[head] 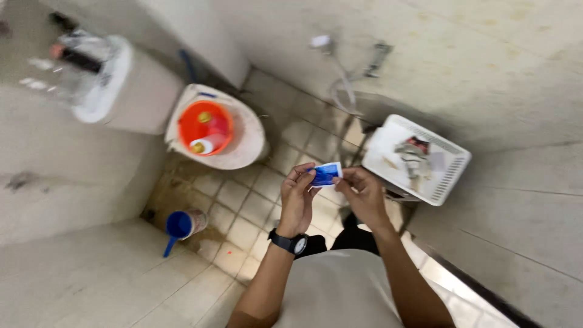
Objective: The person is taking small packets or sachets from a white basket and organizing them into a multi-tiered shelf unit mounted above the toilet.
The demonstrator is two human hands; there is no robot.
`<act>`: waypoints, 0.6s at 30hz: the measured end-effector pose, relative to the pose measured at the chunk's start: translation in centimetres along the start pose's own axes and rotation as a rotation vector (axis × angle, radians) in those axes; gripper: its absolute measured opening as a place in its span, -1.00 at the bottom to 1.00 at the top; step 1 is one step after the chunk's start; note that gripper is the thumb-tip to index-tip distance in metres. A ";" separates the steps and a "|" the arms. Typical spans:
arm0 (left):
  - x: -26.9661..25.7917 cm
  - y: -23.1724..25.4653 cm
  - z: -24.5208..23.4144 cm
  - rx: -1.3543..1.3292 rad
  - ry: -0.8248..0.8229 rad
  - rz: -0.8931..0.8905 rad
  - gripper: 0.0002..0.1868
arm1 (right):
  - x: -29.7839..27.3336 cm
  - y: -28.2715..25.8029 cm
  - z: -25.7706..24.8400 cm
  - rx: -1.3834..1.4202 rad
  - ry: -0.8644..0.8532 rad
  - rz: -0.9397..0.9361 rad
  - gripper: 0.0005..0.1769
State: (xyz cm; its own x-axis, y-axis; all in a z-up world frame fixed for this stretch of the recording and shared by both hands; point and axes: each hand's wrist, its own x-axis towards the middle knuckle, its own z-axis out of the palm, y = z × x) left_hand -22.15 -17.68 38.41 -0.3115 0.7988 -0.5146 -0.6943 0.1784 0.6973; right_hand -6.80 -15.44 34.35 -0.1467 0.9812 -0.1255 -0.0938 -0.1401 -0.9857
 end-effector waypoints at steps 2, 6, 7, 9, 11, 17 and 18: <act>-1.5 3.9 -4.6 0.014 0.001 0.048 -0.72 | -0.4 -1.2 4.4 -0.097 -0.046 -0.069 -0.77; -3.7 10.0 -14.7 0.087 0.045 0.170 -0.68 | -2.1 -6.0 15.6 -0.245 -0.259 -0.198 -0.82; -4.3 11.3 -16.9 0.074 0.066 0.192 -0.68 | -2.8 -5.3 18.1 -0.242 -0.291 -0.206 -0.82; -4.8 14.0 -20.6 -0.021 0.144 0.233 -0.65 | -3.3 -4.0 22.9 -0.182 -0.338 -0.120 -0.73; -4.5 15.8 -23.8 -0.076 0.183 0.274 -0.64 | -3.7 -2.8 26.9 -0.176 -0.369 -0.120 -0.75; -1.1 21.5 -28.3 -0.156 0.261 0.327 -0.73 | -1.9 -3.0 36.0 -0.135 -0.383 -0.027 -0.77; -0.3 22.4 -28.5 -0.165 0.281 0.318 -0.76 | -0.8 -2.5 37.0 -0.119 -0.375 -0.010 -0.78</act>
State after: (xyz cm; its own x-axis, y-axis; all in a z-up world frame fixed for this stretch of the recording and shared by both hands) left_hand -56.09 -30.28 40.02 -0.6740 0.6082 -0.4193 -0.6227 -0.1623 0.7655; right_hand -42.87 -20.84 41.05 -0.4977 0.8629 -0.0876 0.0144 -0.0928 -0.9956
